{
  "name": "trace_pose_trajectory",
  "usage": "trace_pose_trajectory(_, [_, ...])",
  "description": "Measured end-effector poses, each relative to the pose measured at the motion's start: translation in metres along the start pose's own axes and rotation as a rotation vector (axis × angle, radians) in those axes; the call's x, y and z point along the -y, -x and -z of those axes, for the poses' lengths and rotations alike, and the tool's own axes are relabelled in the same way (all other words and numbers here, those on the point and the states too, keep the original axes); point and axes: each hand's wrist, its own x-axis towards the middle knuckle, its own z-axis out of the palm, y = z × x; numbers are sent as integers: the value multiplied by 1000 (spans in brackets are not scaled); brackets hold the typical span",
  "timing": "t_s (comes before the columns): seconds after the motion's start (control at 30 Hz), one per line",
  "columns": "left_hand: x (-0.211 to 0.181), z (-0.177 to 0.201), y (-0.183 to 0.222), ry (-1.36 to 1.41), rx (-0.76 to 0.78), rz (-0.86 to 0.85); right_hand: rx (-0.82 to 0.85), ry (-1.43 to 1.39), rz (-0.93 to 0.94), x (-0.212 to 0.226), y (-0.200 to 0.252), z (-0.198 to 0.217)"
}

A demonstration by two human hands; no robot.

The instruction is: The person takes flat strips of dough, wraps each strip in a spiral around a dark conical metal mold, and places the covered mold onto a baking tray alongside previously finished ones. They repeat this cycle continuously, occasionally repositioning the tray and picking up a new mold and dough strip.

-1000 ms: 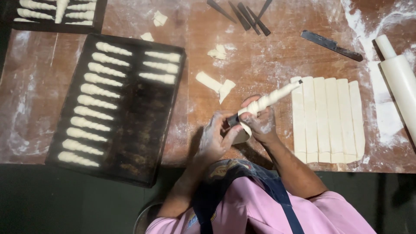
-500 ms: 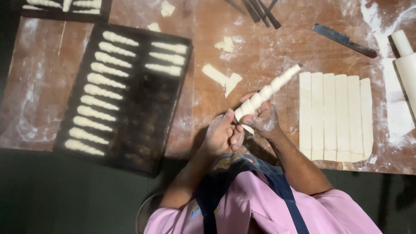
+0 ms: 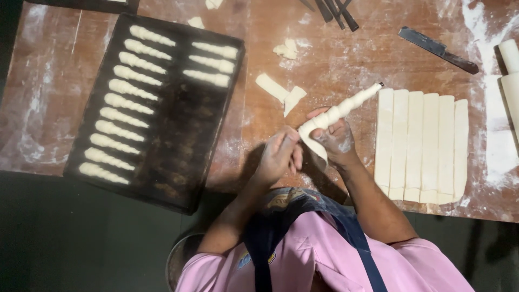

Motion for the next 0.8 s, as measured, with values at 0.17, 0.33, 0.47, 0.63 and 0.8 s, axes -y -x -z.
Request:
trace_pose_trajectory(0.17, [-63, -10, 8, -782, -131, -474, -116, -289, -132, 11, 3, -7])
trace_pose_trajectory(0.33, [-55, -4, 7, -847, -95, -589, -47, -186, -32, 10, 9, -9])
trace_pose_trajectory(0.47, [-26, -2, 4, -120, 30, 18, -3, 55, 155, 13, 10, -16])
trace_pose_trajectory(0.63, [-44, -6, -4, 32, 35, 61, -30, -21, 31, 5, -2, -9])
trace_pose_trajectory(0.8, [-79, -1, 7, -774, -51, -403, -122, -325, -270, 2, 4, -7])
